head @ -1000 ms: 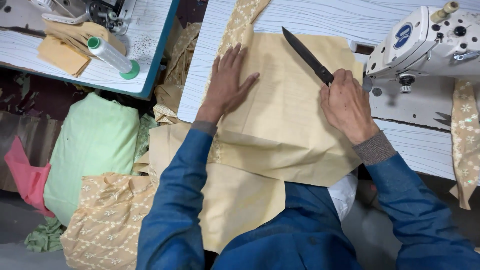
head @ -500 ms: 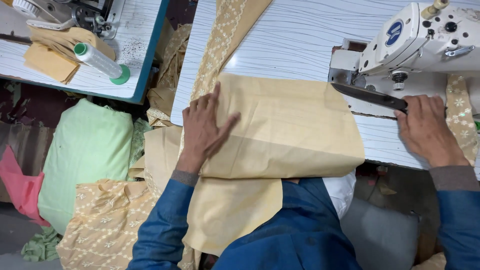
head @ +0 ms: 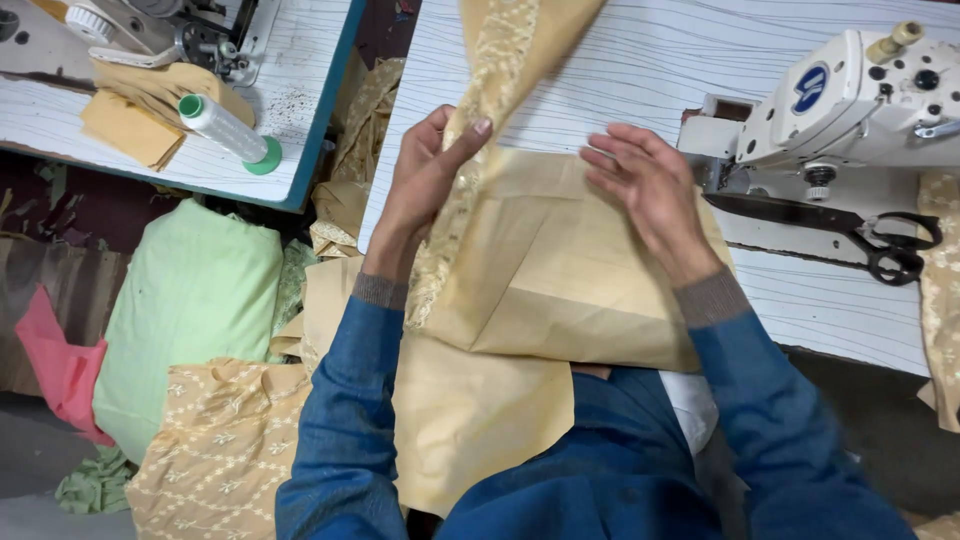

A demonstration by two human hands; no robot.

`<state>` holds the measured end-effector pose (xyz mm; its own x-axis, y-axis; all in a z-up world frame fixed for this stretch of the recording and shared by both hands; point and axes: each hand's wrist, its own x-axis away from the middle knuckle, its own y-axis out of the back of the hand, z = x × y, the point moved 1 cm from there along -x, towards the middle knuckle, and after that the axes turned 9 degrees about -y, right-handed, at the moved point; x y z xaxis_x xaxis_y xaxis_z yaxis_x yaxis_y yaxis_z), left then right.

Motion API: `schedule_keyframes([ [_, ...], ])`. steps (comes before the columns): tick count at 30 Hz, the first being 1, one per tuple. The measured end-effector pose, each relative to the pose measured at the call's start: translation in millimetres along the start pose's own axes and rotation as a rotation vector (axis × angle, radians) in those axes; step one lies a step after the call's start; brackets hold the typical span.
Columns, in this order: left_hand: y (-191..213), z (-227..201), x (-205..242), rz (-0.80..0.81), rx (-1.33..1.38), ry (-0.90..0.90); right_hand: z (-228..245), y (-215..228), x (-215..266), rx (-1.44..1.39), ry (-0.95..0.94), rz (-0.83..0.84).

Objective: A worker is cutting and folding pieces of light-colored fabric on a work table in a sewing factory, using industrial scissors.

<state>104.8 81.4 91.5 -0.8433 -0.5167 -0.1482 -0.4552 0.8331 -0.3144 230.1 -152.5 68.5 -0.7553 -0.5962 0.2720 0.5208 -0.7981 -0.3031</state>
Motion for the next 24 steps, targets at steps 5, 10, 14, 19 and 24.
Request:
schedule_keyframes([
  [5,-41,-51,31,0.145,0.116,-0.026,9,-83,-75,-0.64,-0.463,0.388],
  [10,-28,-69,46,0.105,-0.325,-0.168,0,-75,-147,-0.68,-0.478,0.357],
  [14,5,-36,37,-0.147,-0.424,-0.313,-16,-13,-218,-0.541,-0.341,0.018],
  [19,-2,-20,33,-0.229,-0.375,-0.29,-24,107,-303,-0.627,0.202,-0.383],
  [24,-11,-21,35,-0.165,-0.224,-0.284,-6,53,-190,-0.367,0.27,-0.526],
])
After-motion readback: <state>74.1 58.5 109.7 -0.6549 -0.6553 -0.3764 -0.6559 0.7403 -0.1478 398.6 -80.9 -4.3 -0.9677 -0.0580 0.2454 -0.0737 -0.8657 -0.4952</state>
